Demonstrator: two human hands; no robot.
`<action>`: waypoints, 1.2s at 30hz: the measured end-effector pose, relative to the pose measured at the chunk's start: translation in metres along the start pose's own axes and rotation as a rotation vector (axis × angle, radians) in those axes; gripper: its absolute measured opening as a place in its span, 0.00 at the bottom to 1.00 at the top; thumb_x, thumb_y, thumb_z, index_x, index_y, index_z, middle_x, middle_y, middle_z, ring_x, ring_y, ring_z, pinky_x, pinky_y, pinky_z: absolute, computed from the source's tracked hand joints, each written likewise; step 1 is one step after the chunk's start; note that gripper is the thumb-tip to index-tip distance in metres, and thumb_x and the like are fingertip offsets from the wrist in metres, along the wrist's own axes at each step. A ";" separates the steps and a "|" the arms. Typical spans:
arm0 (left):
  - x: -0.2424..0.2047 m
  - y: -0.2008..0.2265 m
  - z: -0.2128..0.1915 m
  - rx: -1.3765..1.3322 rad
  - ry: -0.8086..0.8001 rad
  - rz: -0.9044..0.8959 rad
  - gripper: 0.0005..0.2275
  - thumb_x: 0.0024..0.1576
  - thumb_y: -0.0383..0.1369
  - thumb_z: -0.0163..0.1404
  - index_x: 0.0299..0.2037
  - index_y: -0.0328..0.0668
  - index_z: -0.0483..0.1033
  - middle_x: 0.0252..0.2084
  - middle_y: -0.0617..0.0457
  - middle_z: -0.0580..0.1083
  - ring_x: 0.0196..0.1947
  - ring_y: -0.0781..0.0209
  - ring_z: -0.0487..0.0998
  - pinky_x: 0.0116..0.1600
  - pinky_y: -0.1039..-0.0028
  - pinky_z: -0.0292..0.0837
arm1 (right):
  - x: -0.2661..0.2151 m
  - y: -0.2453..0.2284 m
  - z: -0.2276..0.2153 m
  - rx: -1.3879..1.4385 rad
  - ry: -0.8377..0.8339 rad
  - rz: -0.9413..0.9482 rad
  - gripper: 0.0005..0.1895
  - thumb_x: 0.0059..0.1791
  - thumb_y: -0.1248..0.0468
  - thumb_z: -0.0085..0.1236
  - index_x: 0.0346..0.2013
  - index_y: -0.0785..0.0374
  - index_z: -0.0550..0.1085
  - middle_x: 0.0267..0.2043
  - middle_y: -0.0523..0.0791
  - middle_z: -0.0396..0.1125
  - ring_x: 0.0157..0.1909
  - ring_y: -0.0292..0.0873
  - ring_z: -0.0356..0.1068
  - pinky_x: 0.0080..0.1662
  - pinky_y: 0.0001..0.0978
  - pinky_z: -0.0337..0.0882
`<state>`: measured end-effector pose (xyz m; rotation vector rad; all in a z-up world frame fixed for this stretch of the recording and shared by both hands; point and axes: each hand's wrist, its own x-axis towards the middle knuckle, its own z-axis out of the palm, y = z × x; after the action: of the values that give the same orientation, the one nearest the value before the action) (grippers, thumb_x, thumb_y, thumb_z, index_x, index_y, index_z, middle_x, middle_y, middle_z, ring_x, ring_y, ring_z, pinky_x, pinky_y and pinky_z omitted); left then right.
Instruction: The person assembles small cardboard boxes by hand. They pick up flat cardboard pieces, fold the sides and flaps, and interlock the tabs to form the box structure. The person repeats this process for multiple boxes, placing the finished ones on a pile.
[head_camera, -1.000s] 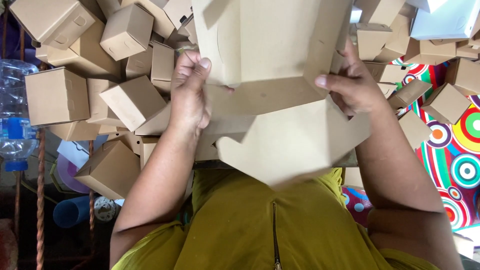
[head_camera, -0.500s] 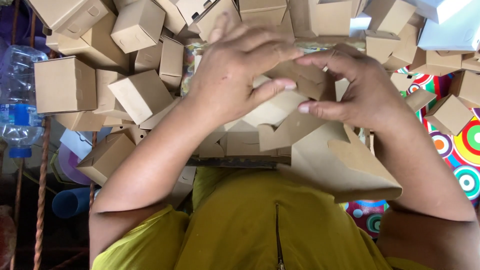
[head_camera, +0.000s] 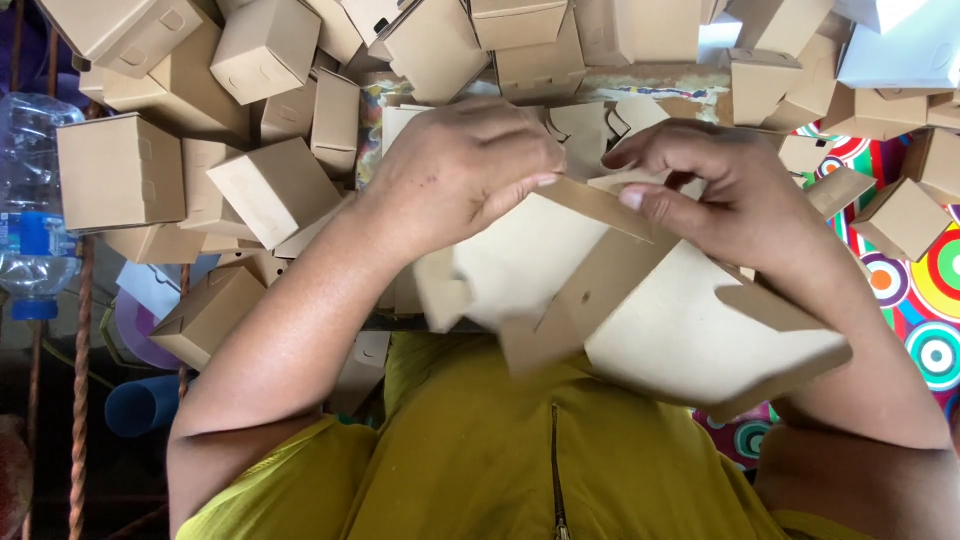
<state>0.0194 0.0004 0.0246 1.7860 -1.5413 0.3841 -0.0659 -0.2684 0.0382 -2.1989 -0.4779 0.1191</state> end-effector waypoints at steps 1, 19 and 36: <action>0.000 0.002 0.000 0.038 0.034 0.050 0.06 0.69 0.28 0.46 0.42 0.36 0.75 0.43 0.46 0.77 0.42 0.47 0.79 0.49 0.60 0.76 | -0.001 -0.007 -0.001 -0.025 0.012 -0.038 0.06 0.54 0.65 0.56 0.40 0.67 0.75 0.49 0.48 0.73 0.47 0.40 0.70 0.48 0.29 0.68; -0.084 -0.078 0.035 -0.197 0.460 -0.830 0.10 0.68 0.28 0.41 0.33 0.49 0.60 0.31 0.59 0.60 0.33 0.65 0.61 0.41 0.71 0.57 | -0.032 0.125 -0.022 1.060 0.365 0.470 0.37 0.47 0.33 0.49 0.57 0.56 0.76 0.52 0.55 0.73 0.54 0.57 0.74 0.54 0.46 0.71; -0.156 -0.014 0.061 -0.307 0.482 -1.136 0.27 0.56 0.14 0.51 0.64 0.48 0.62 0.42 0.54 0.69 0.39 0.69 0.70 0.39 0.85 0.66 | -0.090 0.137 0.030 -0.116 0.633 0.315 0.14 0.59 0.77 0.50 0.59 0.69 0.76 0.46 0.43 0.63 0.33 0.33 0.55 0.37 0.22 0.55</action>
<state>-0.0183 0.0718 -0.1231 1.8272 -0.1223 -0.0092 -0.1159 -0.3572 -0.0943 -2.2573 0.2194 -0.4364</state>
